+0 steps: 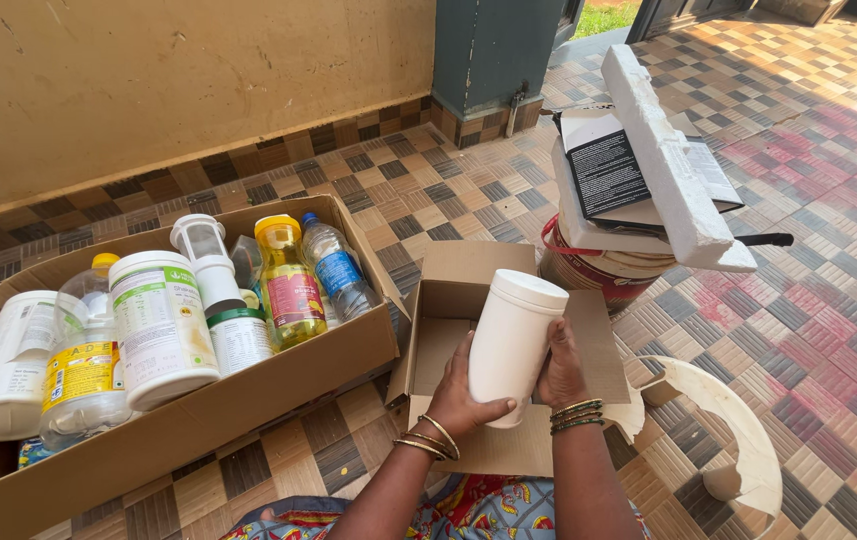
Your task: The person sits on the floor and packs various household items into cardboard boxes. They place white plastic containers, bottles, a plastic chair seat, and a toy car box into the boxes, arranging them to fit.
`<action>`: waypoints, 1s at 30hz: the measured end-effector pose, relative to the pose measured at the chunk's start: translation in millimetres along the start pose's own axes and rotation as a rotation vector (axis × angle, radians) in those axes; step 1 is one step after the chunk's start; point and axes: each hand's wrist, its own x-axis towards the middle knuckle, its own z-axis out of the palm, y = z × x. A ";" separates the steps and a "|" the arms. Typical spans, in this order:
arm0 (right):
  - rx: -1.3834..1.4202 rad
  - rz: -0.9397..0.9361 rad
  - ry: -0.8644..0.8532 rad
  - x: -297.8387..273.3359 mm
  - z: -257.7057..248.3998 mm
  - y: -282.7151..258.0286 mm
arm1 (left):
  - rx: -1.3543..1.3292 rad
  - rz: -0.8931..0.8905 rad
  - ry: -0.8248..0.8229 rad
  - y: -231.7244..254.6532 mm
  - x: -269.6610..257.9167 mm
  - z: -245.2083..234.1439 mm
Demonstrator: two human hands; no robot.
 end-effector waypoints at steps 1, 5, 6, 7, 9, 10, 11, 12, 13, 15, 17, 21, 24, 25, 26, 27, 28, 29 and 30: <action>0.020 0.047 -0.031 -0.9 1.0 1.0 | -0.197 -0.050 -0.056 0.3 -0.6 -2.4; 0.008 0.176 -0.165 -6.0 7.0 1.8 | -0.682 -0.224 -0.196 2.1 -7.8 -18.0; -0.019 0.197 -0.203 -7.3 8.5 1.4 | -0.730 -0.261 -0.208 2.8 -10.1 -21.6; -0.006 0.207 -0.225 -8.3 10.7 2.2 | -0.787 -0.286 -0.211 3.7 -12.5 -23.7; 0.020 0.225 -0.267 -10.4 14.7 5.4 | -0.903 -0.336 -0.218 5.2 -16.4 -26.9; 0.034 0.234 -0.276 -11.1 15.9 7.7 | -0.947 -0.323 -0.232 5.0 -17.8 -29.4; 0.048 0.243 -0.284 -11.8 17.5 11.5 | -0.991 -0.311 -0.246 4.5 -19.7 -32.3; 0.062 0.253 -0.293 -11.8 18.5 14.8 | -1.036 -0.298 -0.259 4.6 -20.6 -33.9; 0.079 0.267 -0.267 -11.6 19.2 18.0 | -1.021 -0.309 -0.252 5.1 -20.4 -34.3; 0.114 0.295 -0.216 -11.3 20.4 24.2 | -0.991 -0.330 -0.235 6.0 -19.7 -35.0; 0.119 0.328 -0.194 -10.7 20.5 27.3 | -0.965 -0.348 -0.219 6.5 -19.6 -35.3; 0.101 0.365 -0.173 -8.3 23.7 24.9 | -0.959 -0.355 -0.198 6.9 -19.8 -35.2; 0.048 0.359 -0.130 -8.4 30.3 20.4 | -0.932 -0.350 -0.159 7.4 -19.6 -33.6; 0.043 0.334 -0.152 -9.3 32.6 18.5 | -0.920 -0.365 -0.146 7.8 -19.7 -32.8; 0.038 0.308 -0.176 -9.6 35.1 16.6 | -0.908 -0.378 -0.133 8.4 -19.2 -32.3; 0.033 0.282 -0.199 -10.0 37.5 14.6 | -0.896 -0.392 -0.120 9.2 -19.0 -31.6; 0.033 0.288 -0.191 -10.3 39.9 13.1 | -0.888 -0.394 -0.112 9.8 -18.7 -31.5; 0.033 0.293 -0.184 -10.5 42.0 11.7 | -0.880 -0.397 -0.105 10.4 -18.5 -31.2; 0.033 0.299 -0.176 -10.9 43.7 10.7 | -0.872 -0.400 -0.097 10.9 -18.8 -30.8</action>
